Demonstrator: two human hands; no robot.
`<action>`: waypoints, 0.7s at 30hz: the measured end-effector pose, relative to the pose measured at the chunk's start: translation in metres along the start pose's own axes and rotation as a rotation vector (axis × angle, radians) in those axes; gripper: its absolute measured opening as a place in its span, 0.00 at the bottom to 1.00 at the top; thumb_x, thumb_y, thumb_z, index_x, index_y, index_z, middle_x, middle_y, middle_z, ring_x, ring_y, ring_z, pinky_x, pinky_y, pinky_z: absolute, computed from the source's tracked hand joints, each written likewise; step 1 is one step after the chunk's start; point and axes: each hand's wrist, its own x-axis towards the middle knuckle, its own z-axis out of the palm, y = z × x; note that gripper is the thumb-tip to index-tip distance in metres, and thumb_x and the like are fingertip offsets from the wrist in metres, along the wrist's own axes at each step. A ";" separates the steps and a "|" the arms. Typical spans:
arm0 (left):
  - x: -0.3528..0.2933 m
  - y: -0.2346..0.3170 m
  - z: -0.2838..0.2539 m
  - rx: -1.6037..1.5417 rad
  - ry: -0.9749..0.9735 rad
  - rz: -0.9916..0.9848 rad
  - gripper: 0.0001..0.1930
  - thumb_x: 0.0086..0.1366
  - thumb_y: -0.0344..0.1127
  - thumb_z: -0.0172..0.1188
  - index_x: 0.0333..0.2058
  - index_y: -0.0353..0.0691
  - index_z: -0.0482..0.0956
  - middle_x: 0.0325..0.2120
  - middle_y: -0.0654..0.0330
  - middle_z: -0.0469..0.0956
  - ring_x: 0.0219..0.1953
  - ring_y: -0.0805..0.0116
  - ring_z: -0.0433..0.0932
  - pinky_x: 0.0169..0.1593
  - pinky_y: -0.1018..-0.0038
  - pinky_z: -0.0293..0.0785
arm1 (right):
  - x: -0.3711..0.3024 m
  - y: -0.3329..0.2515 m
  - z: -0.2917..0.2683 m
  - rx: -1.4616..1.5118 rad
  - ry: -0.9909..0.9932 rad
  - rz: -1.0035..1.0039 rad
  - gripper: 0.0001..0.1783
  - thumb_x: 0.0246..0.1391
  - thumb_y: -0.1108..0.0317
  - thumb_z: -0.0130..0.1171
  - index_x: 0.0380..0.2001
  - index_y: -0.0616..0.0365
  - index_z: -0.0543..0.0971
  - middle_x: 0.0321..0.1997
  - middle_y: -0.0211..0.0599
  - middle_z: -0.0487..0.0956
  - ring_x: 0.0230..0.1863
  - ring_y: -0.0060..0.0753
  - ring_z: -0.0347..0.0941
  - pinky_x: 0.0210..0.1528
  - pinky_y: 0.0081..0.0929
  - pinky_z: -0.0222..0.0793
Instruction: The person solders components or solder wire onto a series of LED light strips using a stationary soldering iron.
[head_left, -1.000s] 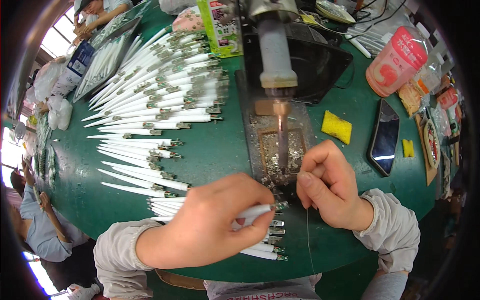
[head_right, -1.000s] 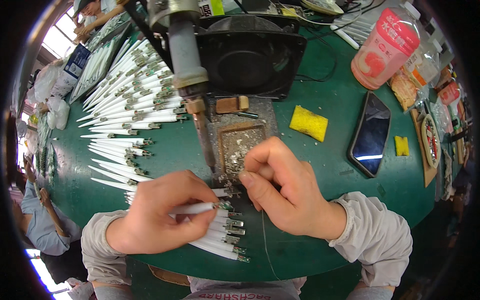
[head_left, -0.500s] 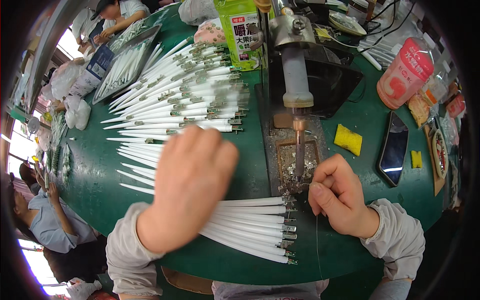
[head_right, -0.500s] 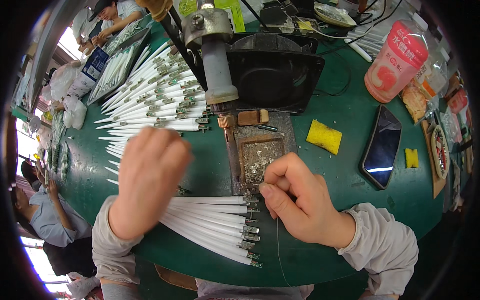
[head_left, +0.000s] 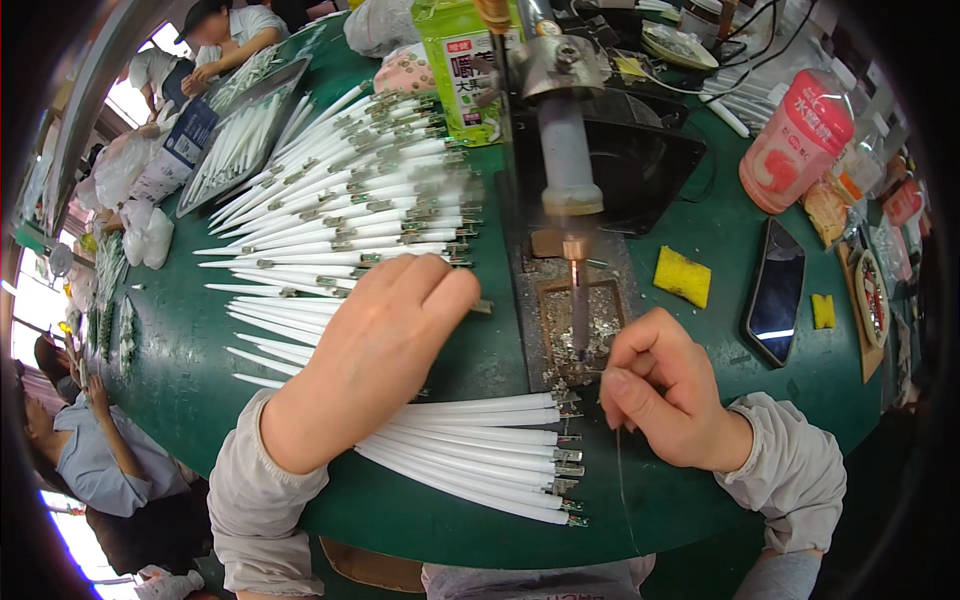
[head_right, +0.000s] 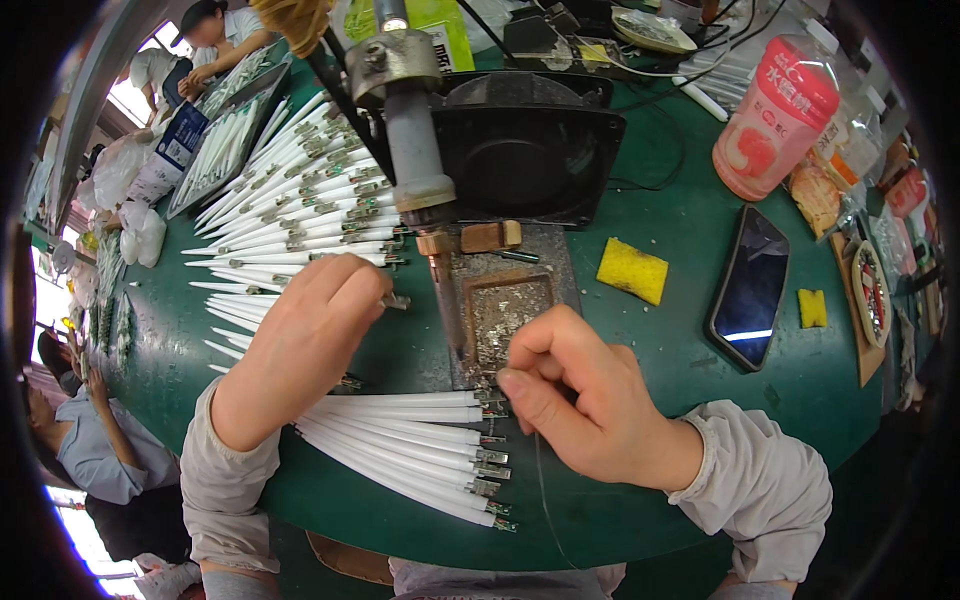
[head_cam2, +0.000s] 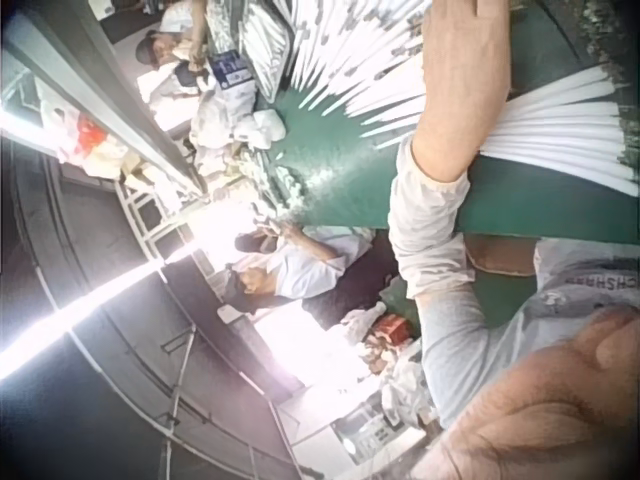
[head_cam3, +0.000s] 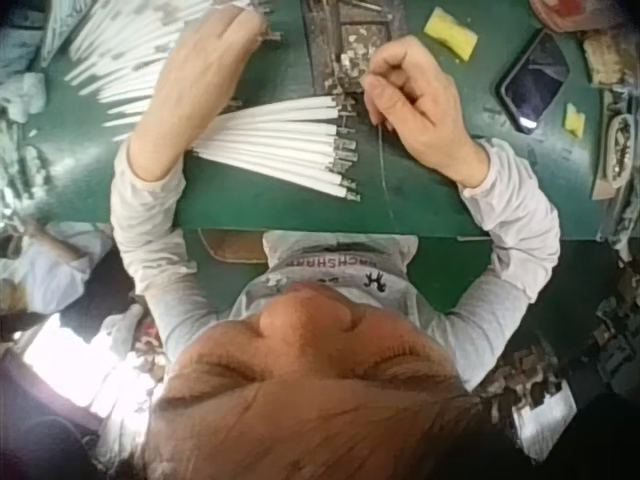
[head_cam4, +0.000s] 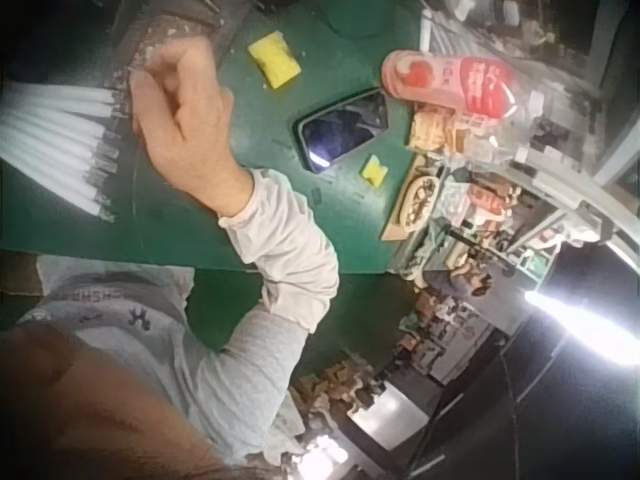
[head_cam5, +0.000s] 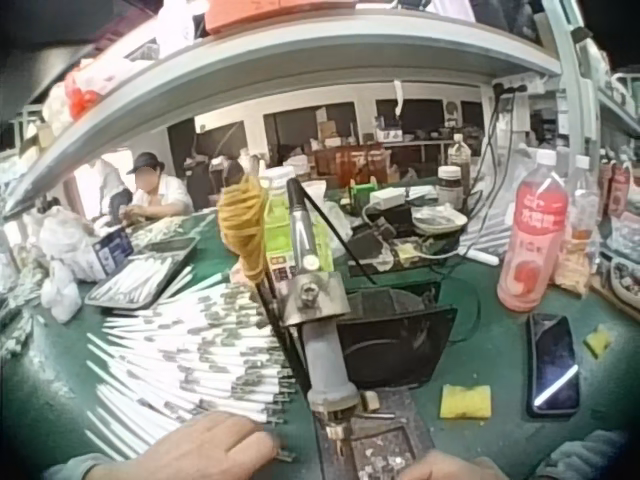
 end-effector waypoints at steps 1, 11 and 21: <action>0.000 0.006 -0.001 -0.085 0.016 0.019 0.10 0.50 0.21 0.59 0.32 0.35 0.69 0.29 0.54 0.72 0.34 0.52 0.71 0.38 0.63 0.67 | 0.000 0.000 -0.001 -0.029 -0.021 -0.020 0.07 0.58 0.72 0.54 0.35 0.60 0.67 0.16 0.27 0.71 0.16 0.13 0.65 0.19 0.15 0.56; -0.004 0.044 -0.020 -0.724 -0.168 -0.037 0.09 0.55 0.21 0.60 0.37 0.31 0.76 0.33 0.53 0.75 0.33 0.58 0.75 0.36 0.69 0.72 | -0.001 -0.007 0.006 0.068 -0.069 0.001 0.13 0.50 0.75 0.61 0.40 0.60 0.72 0.24 0.26 0.74 0.19 0.09 0.65 0.19 0.11 0.57; -0.004 0.050 -0.019 -1.138 -0.425 -0.424 0.07 0.62 0.26 0.58 0.38 0.29 0.75 0.32 0.60 0.77 0.31 0.80 0.73 0.35 0.80 0.70 | 0.000 -0.009 0.004 -0.063 -0.147 -0.040 0.11 0.48 0.77 0.61 0.36 0.63 0.73 0.27 0.30 0.75 0.21 0.15 0.69 0.20 0.14 0.63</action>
